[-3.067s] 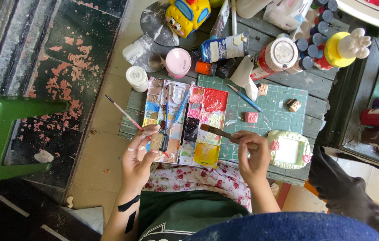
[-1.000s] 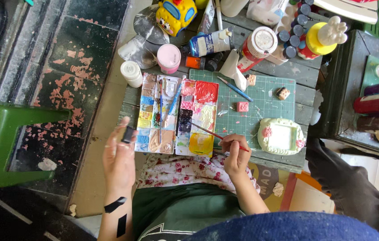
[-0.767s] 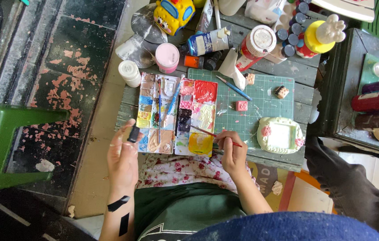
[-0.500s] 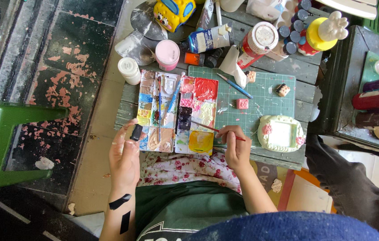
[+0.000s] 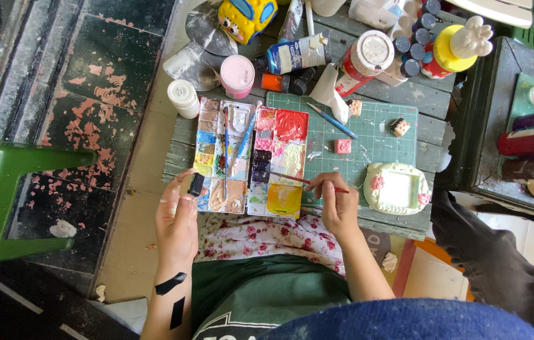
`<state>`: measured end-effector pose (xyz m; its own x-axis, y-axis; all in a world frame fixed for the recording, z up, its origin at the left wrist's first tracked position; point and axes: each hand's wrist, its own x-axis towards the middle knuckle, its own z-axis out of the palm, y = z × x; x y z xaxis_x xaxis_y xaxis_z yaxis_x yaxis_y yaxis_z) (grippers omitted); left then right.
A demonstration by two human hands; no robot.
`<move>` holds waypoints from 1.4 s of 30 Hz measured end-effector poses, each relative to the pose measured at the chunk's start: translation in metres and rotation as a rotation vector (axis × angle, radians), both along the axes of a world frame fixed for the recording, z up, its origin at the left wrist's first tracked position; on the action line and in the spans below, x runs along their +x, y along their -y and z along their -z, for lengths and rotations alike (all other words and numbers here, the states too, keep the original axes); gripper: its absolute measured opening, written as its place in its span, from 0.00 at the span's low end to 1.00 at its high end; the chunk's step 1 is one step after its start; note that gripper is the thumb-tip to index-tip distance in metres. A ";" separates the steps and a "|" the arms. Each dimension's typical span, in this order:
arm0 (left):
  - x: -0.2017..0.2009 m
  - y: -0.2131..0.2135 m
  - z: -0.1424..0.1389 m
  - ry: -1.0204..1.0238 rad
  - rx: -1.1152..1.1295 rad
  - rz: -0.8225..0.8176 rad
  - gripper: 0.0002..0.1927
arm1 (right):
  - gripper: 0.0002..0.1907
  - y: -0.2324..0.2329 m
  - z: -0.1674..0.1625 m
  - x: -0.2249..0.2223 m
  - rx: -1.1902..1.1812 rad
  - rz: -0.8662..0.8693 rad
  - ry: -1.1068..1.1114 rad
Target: The person paints a small ceramic figurine using a fine brush and a watercolor palette. They repeatedly dip the brush into the palette to pick up paint and apply it to the figurine, rotating it to reach different sides. The person places the figurine on the table briefly, then picks it up again to continue painting.
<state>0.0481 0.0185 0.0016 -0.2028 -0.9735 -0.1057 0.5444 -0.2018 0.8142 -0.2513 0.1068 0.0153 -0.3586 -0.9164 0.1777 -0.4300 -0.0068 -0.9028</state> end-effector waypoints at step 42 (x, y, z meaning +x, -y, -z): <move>-0.001 -0.003 0.002 0.051 0.008 0.005 0.20 | 0.11 0.004 -0.016 0.000 -0.012 -0.048 -0.103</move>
